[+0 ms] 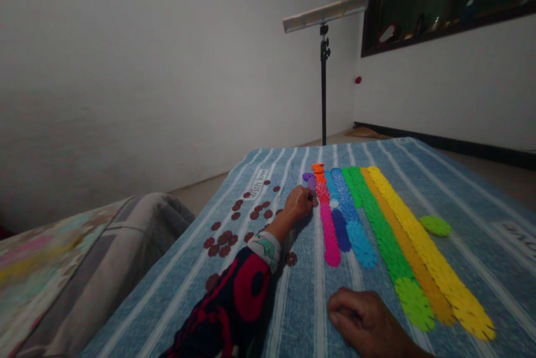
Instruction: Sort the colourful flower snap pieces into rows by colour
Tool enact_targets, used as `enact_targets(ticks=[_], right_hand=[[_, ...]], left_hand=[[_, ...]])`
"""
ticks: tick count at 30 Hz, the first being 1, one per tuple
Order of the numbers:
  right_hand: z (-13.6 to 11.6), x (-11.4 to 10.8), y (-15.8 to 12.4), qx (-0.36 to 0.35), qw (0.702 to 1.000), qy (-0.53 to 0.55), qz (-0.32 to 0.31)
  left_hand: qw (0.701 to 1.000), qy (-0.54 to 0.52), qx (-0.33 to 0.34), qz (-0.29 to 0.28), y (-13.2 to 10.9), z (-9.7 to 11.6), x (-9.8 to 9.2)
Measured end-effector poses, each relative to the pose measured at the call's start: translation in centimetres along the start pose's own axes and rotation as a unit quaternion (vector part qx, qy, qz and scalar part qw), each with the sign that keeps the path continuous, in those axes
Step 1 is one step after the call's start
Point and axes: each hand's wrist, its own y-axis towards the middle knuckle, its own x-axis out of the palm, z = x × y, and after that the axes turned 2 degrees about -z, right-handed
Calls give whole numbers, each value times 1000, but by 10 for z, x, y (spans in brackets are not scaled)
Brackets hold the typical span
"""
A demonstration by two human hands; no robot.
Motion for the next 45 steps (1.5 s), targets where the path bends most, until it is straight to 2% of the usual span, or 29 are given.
enact_targets(ticks=[8, 16, 21, 25, 30, 35, 40, 45], right_hand=[[4, 1, -1, 0, 1000, -4, 2], [-1, -2, -1, 22, 1000, -10, -14], [-7, -2, -3, 29, 999, -18, -7], [-9, -2, -5, 31, 999, -17, 1], [-10, -2, -7, 34, 999, -8, 4], [-9, -3, -9, 35, 999, -5, 4], [-8, -1, -10, 52, 999, -7, 7], [-7, -1, -12, 54, 998, -10, 7]], left_hand=[[997, -45, -56, -11, -5, 1, 2], [998, -44, -34, -18, -7, 5, 3], [998, -43, -30, -18, -16, -3, -11], [998, -49, -32, -30, -36, -25, -34], [995, -65, -70, -30, -86, -58, -62], [989, -106, -103, -22, -134, -76, -74], [988, -105, -109, -17, -151, -72, -68], [996, -59, -61, -36, -155, -38, -55]])
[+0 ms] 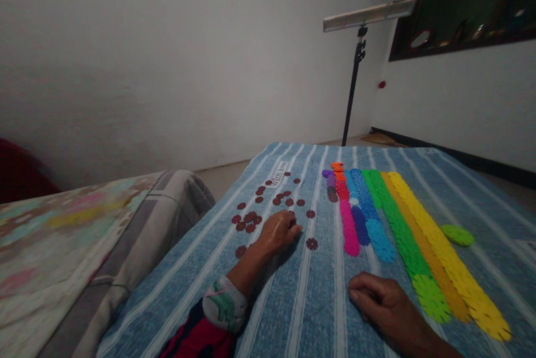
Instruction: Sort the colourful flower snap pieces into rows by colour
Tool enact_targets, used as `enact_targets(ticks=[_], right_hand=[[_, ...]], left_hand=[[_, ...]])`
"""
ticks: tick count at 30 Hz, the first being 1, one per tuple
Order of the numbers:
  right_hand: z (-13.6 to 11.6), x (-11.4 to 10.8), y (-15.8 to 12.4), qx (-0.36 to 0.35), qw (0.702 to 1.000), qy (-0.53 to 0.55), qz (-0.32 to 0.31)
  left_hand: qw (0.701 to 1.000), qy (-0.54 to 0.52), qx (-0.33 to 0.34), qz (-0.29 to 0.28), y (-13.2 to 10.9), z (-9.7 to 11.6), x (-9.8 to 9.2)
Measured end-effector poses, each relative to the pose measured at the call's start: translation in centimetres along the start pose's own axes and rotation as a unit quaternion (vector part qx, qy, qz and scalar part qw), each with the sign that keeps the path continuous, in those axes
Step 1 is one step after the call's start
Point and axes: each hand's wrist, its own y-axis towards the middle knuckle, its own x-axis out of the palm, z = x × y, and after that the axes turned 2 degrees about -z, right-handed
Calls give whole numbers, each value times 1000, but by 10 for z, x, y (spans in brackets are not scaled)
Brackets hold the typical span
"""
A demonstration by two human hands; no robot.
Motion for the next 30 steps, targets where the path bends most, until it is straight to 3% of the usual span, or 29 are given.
enact_targets(ticks=[6, 12, 20, 26, 30], right_hand=[[0, 0, 0, -1, 1000, 2, 4], [-2, -1, 0, -3, 1000, -6, -1], [-2, -2, -1, -6, 1000, -17, -1], [1, -1, -2, -15, 1000, -23, 6], [5, -1, -2, -19, 999, -36, 2]], left_hand=[[998, 32, 20, -55, -10, 37, 11], [995, 42, 24, -83, -7, 40, 16], [994, -70, 13, -83, -3, 20, 16], [992, -126, -17, -13, 5, -19, 9], [992, -123, -40, -4, 5, -26, 8]])
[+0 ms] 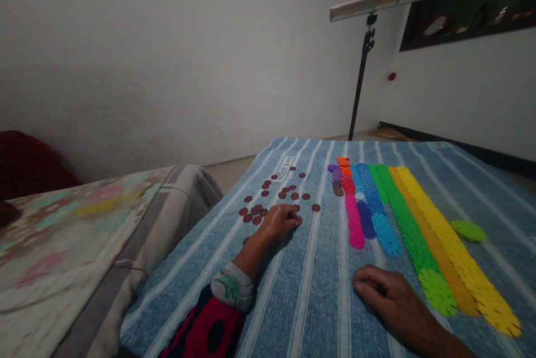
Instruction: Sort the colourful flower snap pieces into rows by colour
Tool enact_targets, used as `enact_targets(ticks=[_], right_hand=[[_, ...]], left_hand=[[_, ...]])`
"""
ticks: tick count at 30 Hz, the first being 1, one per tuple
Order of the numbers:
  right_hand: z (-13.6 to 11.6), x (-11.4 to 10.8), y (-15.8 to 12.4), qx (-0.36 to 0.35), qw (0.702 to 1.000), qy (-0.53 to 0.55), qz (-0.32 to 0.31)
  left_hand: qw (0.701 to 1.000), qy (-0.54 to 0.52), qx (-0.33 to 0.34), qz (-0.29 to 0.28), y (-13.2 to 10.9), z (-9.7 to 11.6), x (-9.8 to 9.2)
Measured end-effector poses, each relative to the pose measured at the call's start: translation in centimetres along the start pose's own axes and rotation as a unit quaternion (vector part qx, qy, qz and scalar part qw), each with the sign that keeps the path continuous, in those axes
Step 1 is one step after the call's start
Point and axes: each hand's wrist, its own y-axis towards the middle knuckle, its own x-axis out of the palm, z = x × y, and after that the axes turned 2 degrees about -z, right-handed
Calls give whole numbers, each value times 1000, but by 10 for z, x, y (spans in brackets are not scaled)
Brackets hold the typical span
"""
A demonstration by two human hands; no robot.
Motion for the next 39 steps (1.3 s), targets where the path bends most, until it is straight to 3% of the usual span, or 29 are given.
enact_targets(ticks=[6, 16, 27, 32, 39], right_hand=[[0, 0, -1, -1, 1000, -6, -2], [-1, 0, -1, 8, 1000, 14, 0], [-2, 0, 0, 11, 1000, 6, -10], [-2, -1, 0, -1, 1000, -2, 0], [-2, -1, 1, -2, 1000, 8, -5]], left_hand=[[999, 32, 23, 7, -1, 6, 0], [992, 95, 46, -63, 2, 12, -4], [999, -23, -27, 6, 5, 5, 4], [997, 14, -52, 52, 19, -1, -1], [994, 109, -19, -27, 35, 8, -13]])
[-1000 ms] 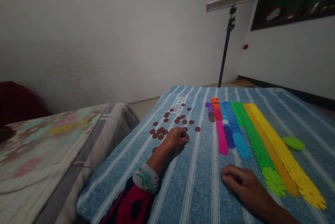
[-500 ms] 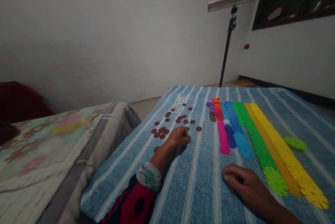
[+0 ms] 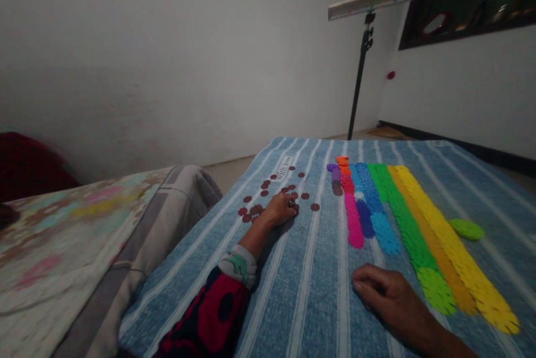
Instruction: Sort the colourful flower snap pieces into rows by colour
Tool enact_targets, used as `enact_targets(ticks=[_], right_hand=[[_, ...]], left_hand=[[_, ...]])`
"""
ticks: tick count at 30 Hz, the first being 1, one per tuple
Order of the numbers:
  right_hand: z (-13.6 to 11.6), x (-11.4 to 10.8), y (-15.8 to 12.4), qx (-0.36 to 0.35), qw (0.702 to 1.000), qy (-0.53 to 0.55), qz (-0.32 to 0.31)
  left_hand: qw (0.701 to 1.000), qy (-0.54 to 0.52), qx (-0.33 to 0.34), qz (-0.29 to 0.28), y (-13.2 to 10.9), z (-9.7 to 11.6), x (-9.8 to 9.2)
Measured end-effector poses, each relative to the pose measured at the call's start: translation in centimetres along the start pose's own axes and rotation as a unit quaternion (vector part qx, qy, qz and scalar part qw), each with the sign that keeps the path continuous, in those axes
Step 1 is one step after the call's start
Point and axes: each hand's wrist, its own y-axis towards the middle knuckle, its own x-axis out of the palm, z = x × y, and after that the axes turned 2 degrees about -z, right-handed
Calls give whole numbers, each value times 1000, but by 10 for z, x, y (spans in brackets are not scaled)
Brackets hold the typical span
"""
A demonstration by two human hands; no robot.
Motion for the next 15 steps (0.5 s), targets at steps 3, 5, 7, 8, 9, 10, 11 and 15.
enact_targets(ticks=[3, 5, 7, 8, 9, 10, 11, 15], right_hand=[[-1, 0, 0, 6, 1000, 6, -3], [-1, 0, 0, 10, 1000, 12, -4], [-2, -1, 0, 8, 1000, 14, -1], [-2, -1, 0, 5, 1000, 15, 2], [-2, -1, 0, 1, 1000, 15, 5], [-2, -1, 0, -2, 1000, 15, 6], [-2, -1, 0, -3, 1000, 16, 6], [-5, -2, 0, 8, 1000, 20, -1]], left_hand=[[998, 45, -11, -49, 7, 6, -5], [996, 47, -25, -72, 11, 8, -6], [996, 34, -39, -77, 15, 5, -4], [996, 27, -43, -75, 16, 3, -3], [996, 20, -44, -72, 18, 1, -2], [997, 13, -41, -68, 18, -1, -1], [997, 7, -35, -64, 19, -3, 0], [998, -9, -25, -50, 17, -5, -1]])
